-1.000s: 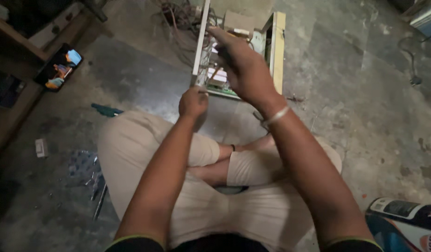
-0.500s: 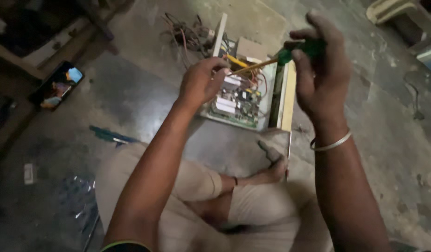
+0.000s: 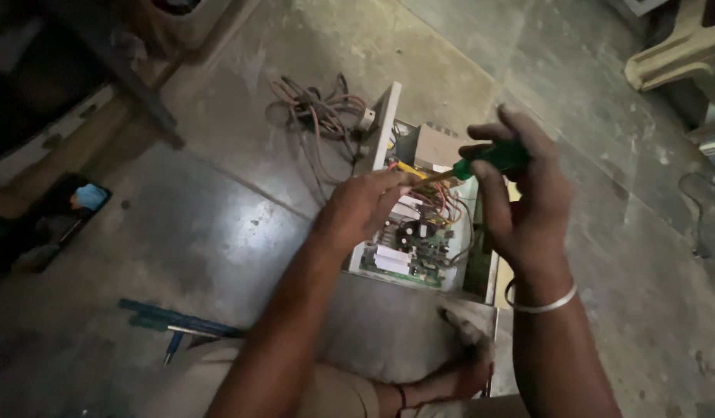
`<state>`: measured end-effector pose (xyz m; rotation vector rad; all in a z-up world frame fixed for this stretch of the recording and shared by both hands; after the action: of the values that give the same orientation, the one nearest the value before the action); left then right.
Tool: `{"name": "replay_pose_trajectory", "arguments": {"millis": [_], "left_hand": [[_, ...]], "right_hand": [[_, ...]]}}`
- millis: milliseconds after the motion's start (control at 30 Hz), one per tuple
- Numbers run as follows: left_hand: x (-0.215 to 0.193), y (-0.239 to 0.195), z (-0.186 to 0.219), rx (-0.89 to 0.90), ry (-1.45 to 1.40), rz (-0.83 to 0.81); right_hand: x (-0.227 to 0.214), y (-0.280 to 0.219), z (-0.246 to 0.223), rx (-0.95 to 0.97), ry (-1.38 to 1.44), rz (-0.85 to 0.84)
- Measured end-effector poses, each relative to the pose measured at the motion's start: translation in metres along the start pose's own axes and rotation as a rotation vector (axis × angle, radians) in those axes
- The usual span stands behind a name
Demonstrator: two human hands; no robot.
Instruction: The person is repairing an electronic device, likely a television, by working on its internal circuit board. They use a screwdriver to adjust components and manipulate various wires within the open casing.
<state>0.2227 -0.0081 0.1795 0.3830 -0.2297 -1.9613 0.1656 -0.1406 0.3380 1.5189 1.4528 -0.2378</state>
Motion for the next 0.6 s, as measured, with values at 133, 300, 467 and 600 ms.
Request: {"name": "replay_pose_trajectory", "arguments": {"millis": [133,300,467,600], "left_hand": [[0.000,0.004,-0.010,-0.087,-0.009,0.011],[-0.002,0.003,-0.019,-0.136,-0.028,0.009],[0.000,0.005,-0.020,-0.152,0.058,-0.002],[-0.006,0.002,-0.015,-0.083,-0.004,0.024]], "right_hand": [[0.005,0.011,0.006,-0.006,0.034,0.011],[0.015,0.024,0.003,-0.053,-0.028,0.000],[0.025,0.030,0.001,-0.055,-0.034,-0.053],[0.034,0.032,-0.001,-0.051,-0.068,-0.066]]}}
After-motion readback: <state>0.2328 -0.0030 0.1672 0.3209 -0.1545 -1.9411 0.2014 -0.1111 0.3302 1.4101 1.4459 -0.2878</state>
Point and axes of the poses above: each hand's wrist, its own y-axis towards the middle knuckle, its own x-axis out of the palm, z = x × y, the point moved 7 cm from there along y, towards the middle knuckle, and after that the axes turned 6 degrees about -y, right-handed, at the moved point
